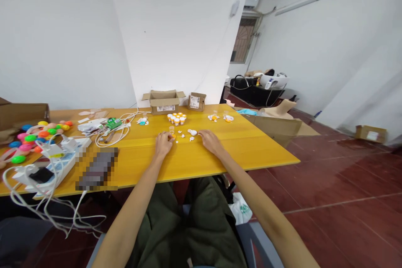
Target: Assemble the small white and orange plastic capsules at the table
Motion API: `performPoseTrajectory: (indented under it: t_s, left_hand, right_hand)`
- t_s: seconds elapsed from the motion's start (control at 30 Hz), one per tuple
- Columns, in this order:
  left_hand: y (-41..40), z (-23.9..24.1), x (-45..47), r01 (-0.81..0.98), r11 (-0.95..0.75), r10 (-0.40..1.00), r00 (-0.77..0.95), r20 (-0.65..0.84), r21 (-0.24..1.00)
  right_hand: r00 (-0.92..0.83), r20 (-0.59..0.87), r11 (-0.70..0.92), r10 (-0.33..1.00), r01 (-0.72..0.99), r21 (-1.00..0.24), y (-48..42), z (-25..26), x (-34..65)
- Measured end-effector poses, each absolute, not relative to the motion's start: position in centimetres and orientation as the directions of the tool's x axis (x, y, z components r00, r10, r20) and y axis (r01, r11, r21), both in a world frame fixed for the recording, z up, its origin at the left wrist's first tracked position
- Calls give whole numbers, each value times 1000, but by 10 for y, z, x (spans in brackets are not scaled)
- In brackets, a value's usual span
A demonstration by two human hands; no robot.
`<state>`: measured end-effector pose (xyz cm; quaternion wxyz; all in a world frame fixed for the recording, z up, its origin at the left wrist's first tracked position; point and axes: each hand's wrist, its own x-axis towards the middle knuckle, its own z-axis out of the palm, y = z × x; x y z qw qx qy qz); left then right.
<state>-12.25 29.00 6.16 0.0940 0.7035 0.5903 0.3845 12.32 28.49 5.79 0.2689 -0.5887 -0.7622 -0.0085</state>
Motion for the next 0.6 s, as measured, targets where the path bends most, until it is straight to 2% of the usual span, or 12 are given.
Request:
performPoseTrajectory:
  t_s: [0.13, 0.23, 0.4, 0.6]
  left_hand:
    - [292, 59, -122, 736, -285, 911, 8, 413, 614]
    - [294, 59, -122, 681, -294, 915, -2, 403, 671]
    - [293, 62, -121, 566, -299, 922, -37, 386, 768]
    - [292, 66, -121, 515, -302, 924, -47, 379, 802]
  right_hand:
    - [-148, 508, 341, 849, 887, -311, 285, 62, 110]
    - [-233, 523, 425, 820, 860, -282, 289, 66, 90]
    - [-361, 440, 493, 822, 838, -234, 295, 71, 60]
    - [-355, 350, 448, 867, 863, -234, 297, 73, 53]
